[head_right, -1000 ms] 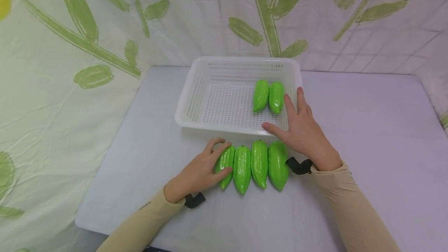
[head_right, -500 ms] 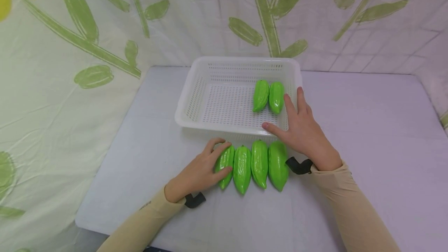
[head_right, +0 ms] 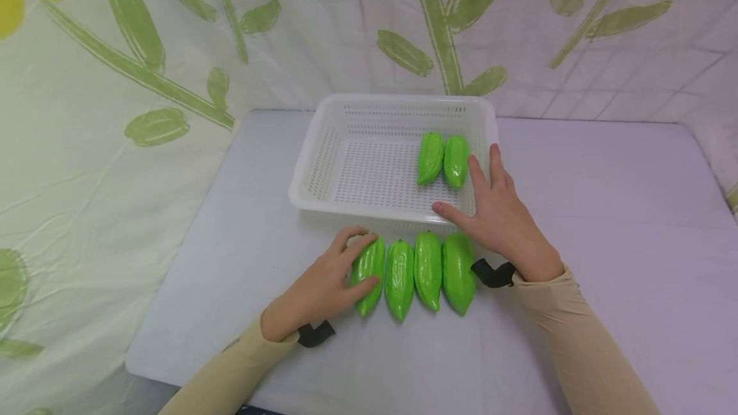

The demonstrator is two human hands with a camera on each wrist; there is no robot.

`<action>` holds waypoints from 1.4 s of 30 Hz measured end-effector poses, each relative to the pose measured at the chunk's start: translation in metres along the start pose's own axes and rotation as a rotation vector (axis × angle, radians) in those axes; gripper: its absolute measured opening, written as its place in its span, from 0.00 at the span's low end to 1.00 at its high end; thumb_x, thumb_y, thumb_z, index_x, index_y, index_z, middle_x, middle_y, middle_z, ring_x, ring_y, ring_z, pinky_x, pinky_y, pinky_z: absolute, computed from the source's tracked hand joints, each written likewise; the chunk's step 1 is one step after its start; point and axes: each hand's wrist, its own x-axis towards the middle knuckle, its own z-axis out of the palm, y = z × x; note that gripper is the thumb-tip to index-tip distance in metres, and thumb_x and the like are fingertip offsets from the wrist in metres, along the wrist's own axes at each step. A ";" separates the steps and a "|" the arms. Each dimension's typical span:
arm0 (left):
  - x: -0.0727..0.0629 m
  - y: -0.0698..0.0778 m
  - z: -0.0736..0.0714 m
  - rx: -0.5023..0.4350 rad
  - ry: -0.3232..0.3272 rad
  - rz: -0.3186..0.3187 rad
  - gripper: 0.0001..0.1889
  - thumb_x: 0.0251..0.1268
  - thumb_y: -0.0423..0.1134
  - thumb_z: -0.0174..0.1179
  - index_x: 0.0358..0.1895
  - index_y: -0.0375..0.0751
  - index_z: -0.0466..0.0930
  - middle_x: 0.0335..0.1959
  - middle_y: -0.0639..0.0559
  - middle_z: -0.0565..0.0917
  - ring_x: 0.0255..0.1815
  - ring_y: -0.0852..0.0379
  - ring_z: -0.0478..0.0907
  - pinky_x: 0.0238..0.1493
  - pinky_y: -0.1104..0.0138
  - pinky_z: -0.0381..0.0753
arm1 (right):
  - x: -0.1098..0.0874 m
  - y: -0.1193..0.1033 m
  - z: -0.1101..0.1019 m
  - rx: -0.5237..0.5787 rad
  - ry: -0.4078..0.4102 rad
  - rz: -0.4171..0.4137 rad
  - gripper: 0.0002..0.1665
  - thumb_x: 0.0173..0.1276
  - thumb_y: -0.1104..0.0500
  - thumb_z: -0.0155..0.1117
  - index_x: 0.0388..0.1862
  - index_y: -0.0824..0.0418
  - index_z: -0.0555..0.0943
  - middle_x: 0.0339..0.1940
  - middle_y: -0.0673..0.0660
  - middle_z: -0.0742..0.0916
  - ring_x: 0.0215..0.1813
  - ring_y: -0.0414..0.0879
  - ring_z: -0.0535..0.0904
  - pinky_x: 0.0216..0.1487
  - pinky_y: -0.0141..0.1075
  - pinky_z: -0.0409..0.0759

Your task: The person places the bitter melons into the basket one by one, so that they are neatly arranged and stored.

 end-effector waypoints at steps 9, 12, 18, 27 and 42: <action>-0.007 0.011 -0.014 -0.040 0.033 0.104 0.36 0.72 0.49 0.64 0.78 0.44 0.63 0.75 0.44 0.63 0.46 0.57 0.77 0.42 0.66 0.82 | 0.000 0.000 0.001 -0.004 0.000 0.001 0.67 0.70 0.26 0.59 0.87 0.61 0.38 0.85 0.63 0.28 0.80 0.82 0.45 0.69 0.79 0.57; -0.006 0.015 -0.021 -0.030 0.071 0.169 0.36 0.70 0.47 0.66 0.77 0.41 0.65 0.75 0.43 0.64 0.44 0.57 0.76 0.41 0.67 0.82 | 0.000 0.000 0.001 -0.004 0.004 -0.002 0.67 0.70 0.26 0.60 0.87 0.61 0.38 0.85 0.63 0.28 0.81 0.82 0.44 0.69 0.79 0.56; 0.001 0.021 -0.033 -0.017 0.127 0.237 0.35 0.69 0.45 0.67 0.76 0.40 0.66 0.75 0.44 0.63 0.49 0.55 0.77 0.45 0.66 0.82 | 0.000 0.001 0.000 -0.002 0.007 -0.003 0.68 0.70 0.26 0.60 0.87 0.61 0.38 0.85 0.63 0.28 0.81 0.82 0.44 0.70 0.78 0.56; 0.016 0.029 -0.046 0.010 0.179 0.280 0.36 0.69 0.47 0.65 0.77 0.40 0.65 0.74 0.42 0.64 0.49 0.53 0.79 0.45 0.67 0.83 | 0.000 0.001 0.001 0.004 -0.002 0.005 0.68 0.70 0.25 0.59 0.88 0.60 0.38 0.85 0.62 0.27 0.81 0.82 0.43 0.70 0.78 0.55; 0.054 0.042 -0.091 0.043 0.316 0.340 0.35 0.69 0.45 0.66 0.75 0.36 0.67 0.72 0.38 0.64 0.48 0.50 0.80 0.44 0.65 0.84 | 0.000 0.000 0.000 0.006 0.002 0.000 0.68 0.70 0.26 0.60 0.87 0.61 0.38 0.85 0.63 0.28 0.80 0.84 0.45 0.69 0.79 0.56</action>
